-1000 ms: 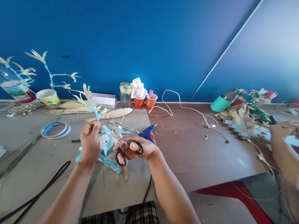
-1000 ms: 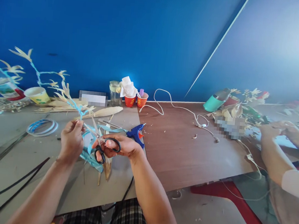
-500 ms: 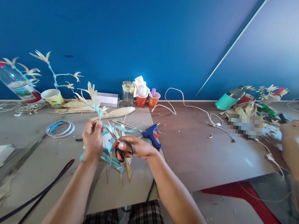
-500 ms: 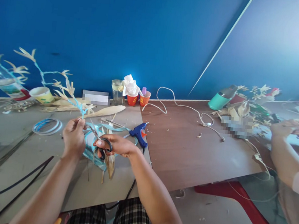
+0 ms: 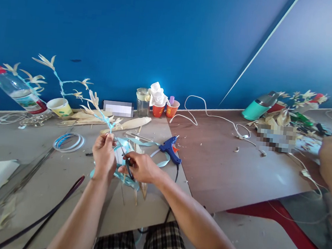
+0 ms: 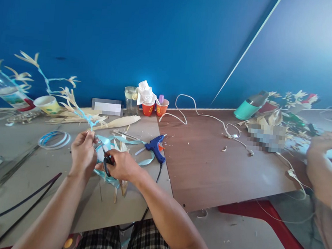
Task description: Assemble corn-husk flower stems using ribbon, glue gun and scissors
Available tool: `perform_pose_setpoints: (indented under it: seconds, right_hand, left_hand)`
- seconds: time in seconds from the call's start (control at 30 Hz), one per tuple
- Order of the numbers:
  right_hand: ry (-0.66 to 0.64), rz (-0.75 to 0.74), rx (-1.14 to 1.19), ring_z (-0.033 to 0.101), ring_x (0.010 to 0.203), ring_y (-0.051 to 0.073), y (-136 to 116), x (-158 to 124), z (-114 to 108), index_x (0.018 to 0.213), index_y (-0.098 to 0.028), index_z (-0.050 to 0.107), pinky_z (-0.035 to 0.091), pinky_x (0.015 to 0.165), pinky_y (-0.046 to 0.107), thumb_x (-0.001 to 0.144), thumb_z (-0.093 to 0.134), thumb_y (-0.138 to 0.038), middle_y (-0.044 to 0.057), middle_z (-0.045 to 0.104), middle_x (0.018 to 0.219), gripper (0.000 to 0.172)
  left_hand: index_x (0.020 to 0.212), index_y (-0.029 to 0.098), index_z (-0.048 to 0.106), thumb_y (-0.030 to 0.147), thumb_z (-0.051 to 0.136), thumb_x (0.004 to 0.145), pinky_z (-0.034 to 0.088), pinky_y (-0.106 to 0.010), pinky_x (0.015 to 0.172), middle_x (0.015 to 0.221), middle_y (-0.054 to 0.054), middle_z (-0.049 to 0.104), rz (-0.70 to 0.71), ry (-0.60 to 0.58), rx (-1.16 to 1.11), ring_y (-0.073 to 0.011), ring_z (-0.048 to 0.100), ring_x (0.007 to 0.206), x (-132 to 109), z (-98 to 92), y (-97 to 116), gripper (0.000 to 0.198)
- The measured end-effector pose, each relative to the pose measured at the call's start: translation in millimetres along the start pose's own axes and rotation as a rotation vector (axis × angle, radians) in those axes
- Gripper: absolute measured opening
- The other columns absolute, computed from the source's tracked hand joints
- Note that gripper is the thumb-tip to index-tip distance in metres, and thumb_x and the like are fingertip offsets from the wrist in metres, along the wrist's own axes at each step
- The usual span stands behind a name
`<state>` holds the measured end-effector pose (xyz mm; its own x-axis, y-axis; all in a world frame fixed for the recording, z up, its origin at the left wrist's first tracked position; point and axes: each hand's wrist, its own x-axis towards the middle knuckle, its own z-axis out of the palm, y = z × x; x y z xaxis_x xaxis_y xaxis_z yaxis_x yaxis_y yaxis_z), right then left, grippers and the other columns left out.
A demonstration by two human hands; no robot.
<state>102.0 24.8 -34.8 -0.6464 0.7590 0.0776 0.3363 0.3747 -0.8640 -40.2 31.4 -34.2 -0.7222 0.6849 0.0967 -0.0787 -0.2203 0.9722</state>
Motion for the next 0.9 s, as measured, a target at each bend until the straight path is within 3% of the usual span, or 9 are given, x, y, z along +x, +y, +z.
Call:
perform_pose_setpoints:
  seconds: [0.43, 0.9]
  right_hand:
    - [-0.209, 0.018, 0.057, 0.044, 0.056, 0.009, -2, -1, -22, 0.091, -0.016, 0.063, 0.031, 0.052, 0.020, 0.076, 0.064, -0.045, -0.004, 0.051, 0.057, 0.033]
    - [-0.235, 0.038, 0.072, 0.044, 0.056, 0.009, 2, 0, -25, 0.089, -0.016, 0.063, 0.033, 0.053, 0.020, 0.075, 0.065, -0.044, -0.004, 0.051, 0.058, 0.032]
  left_hand:
    - [0.066, 0.016, 0.051, 0.036, 0.070, 0.067, 0.033, -0.019, 0.055, 0.058, 0.006, 0.046, -0.056, 0.001, -0.079, -0.0058, 0.042, 0.054, -2, 0.2, 5, 0.027]
    - [0.070, 0.016, 0.053, 0.034, 0.068, 0.069, 0.034, -0.019, 0.055, 0.056, 0.006, 0.048, -0.059, 0.020, -0.065, -0.0065, 0.043, 0.054, 0, -2.4, 2, 0.024]
